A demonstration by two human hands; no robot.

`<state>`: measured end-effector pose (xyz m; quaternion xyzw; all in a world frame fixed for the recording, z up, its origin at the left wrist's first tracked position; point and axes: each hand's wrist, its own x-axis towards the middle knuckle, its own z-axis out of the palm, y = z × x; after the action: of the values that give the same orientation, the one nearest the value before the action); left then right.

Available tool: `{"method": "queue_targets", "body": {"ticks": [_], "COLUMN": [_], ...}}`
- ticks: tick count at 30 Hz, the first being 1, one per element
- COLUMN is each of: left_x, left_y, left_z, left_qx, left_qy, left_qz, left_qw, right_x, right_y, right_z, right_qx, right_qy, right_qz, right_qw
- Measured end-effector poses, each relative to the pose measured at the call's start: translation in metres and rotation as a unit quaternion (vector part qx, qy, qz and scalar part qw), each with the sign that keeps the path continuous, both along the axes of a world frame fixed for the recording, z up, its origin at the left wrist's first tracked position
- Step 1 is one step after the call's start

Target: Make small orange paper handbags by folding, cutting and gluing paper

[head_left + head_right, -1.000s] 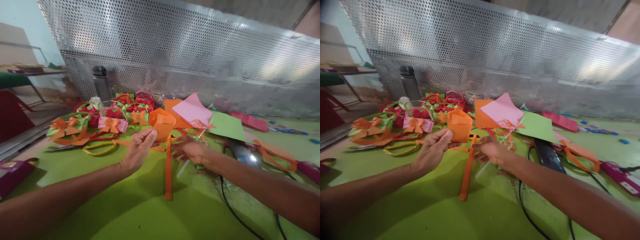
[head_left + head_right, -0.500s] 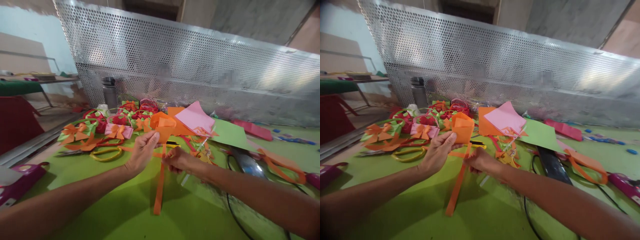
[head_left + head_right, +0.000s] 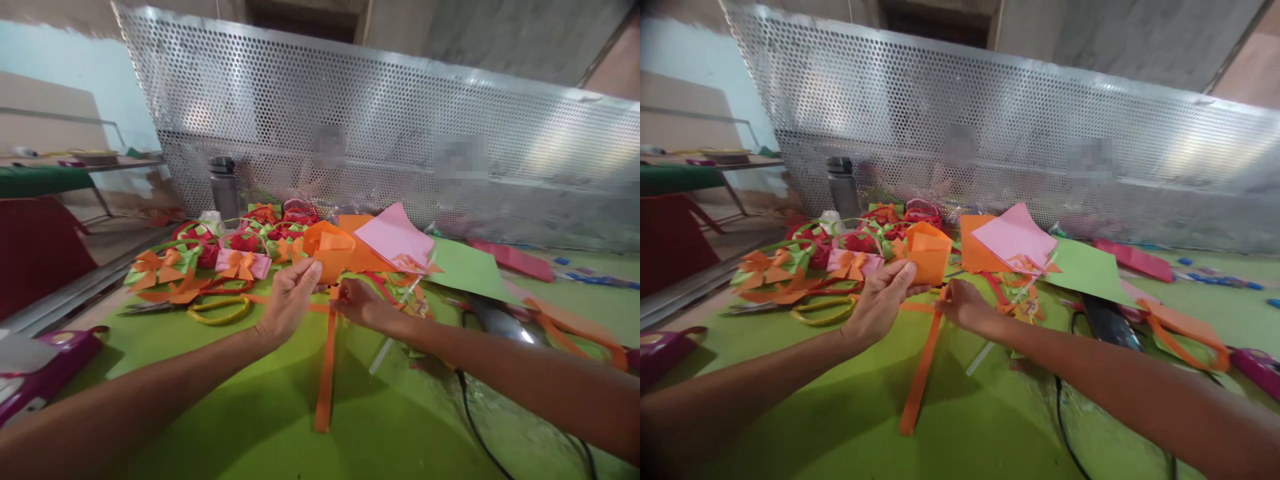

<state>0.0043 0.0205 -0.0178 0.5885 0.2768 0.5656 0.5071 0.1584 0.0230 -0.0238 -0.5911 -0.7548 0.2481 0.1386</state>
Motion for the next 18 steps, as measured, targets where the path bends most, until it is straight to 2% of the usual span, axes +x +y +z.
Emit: {"method": "queue_targets", "body": {"ticks": [2, 6, 9, 12, 18], "left_x": [-0.001, -0.002, -0.002, -0.001, 0.001], "left_y": [0.001, 0.003, 0.003, 0.002, 0.004], "left_z": [0.002, 0.004, 0.004, 0.003, 0.002], "left_qx": [0.006, 0.015, 0.011, 0.005, -0.017], "left_qy": [0.001, 0.001, -0.009, -0.01, -0.036], "left_qz": [0.007, 0.02, 0.018, 0.016, 0.011], "left_qw": [1.0, 1.0, 1.0, 1.0, 0.999], "right_x": [-0.001, -0.007, -0.01, -0.009, 0.004], "right_y": [-0.009, -0.027, -0.033, -0.034, -0.038], "right_z": [0.004, 0.012, 0.016, 0.015, 0.007], "right_qx": [0.034, 0.025, 0.018, 0.017, 0.017], "right_qy": [-0.001, -0.011, -0.017, -0.013, 0.043], "right_qz": [0.052, 0.197, 0.242, 0.223, 0.109], "right_qw": [0.998, 0.98, 0.97, 0.975, 0.993]}}
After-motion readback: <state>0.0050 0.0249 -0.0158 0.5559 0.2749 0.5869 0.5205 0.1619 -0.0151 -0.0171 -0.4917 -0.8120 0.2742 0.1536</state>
